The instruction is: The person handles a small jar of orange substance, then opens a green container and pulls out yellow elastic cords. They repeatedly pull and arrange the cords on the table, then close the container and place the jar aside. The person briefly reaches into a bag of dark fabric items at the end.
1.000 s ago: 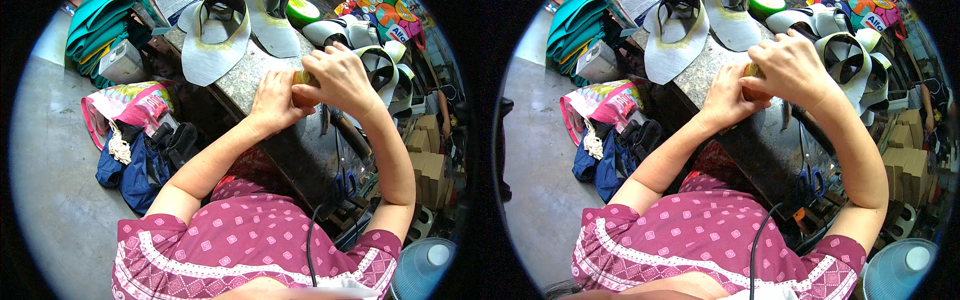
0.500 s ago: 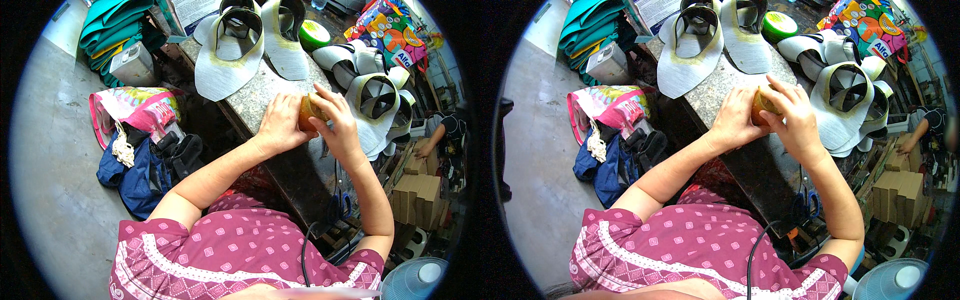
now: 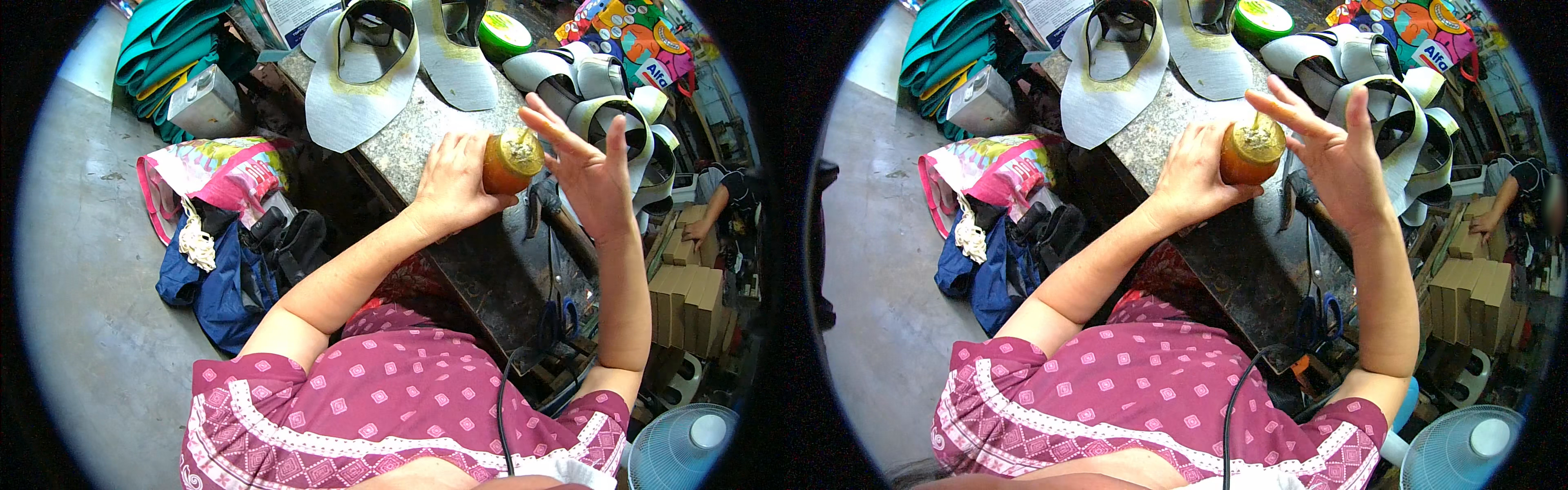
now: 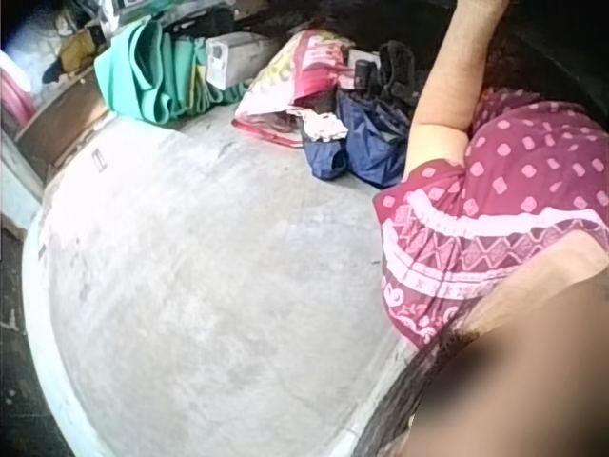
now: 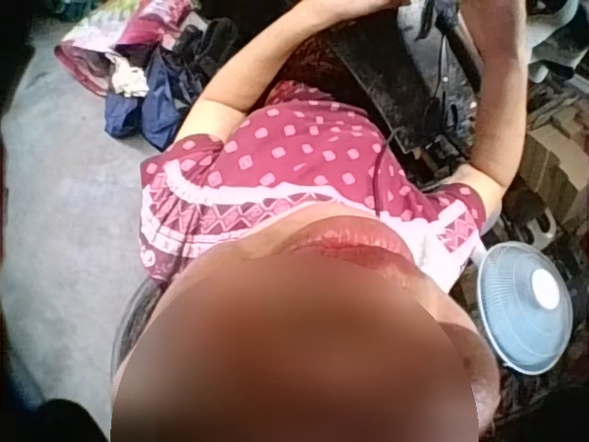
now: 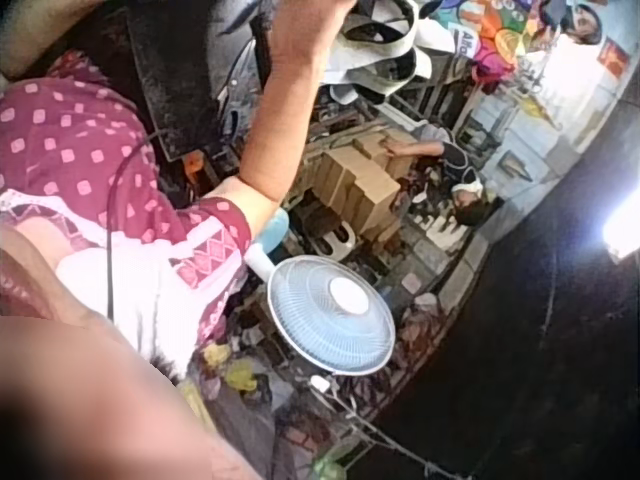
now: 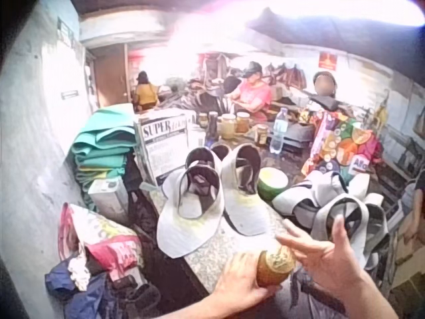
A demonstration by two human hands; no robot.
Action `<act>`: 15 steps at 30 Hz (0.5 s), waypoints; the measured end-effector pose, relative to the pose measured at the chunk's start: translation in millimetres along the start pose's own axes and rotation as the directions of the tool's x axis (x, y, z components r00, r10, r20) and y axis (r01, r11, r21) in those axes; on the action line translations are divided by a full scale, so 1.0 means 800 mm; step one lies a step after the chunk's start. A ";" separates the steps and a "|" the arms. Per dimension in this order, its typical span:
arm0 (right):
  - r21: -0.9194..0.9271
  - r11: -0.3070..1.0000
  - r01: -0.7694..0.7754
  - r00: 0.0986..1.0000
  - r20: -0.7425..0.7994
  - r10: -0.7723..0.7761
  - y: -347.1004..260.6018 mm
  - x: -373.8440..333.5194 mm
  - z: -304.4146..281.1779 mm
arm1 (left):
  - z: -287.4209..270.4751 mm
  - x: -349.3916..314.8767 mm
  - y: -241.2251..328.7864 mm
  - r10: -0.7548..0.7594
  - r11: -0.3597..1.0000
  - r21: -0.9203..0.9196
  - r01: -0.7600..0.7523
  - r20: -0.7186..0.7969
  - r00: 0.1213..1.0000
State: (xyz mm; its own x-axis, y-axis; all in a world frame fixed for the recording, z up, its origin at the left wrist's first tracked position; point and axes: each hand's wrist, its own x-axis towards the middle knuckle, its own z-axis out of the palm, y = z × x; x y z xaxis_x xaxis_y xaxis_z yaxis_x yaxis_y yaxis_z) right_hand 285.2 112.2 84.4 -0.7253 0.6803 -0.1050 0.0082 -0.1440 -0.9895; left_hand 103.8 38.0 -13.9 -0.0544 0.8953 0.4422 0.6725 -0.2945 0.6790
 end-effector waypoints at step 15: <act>-0.562 0.796 0.226 0.968 0.041 -0.247 0.056 -0.036 -0.003 | 0.005 -0.001 -0.003 -0.016 1.000 0.015 0.016 0.009 1.000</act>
State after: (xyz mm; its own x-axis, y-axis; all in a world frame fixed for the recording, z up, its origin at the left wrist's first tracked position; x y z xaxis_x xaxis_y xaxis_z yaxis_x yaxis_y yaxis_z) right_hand 308.4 87.6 42.9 -0.7323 0.6651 0.1466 0.2292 0.4433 -0.8666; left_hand 105.3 39.2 -17.9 -0.0588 0.9027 0.4262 0.6829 -0.2751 0.6768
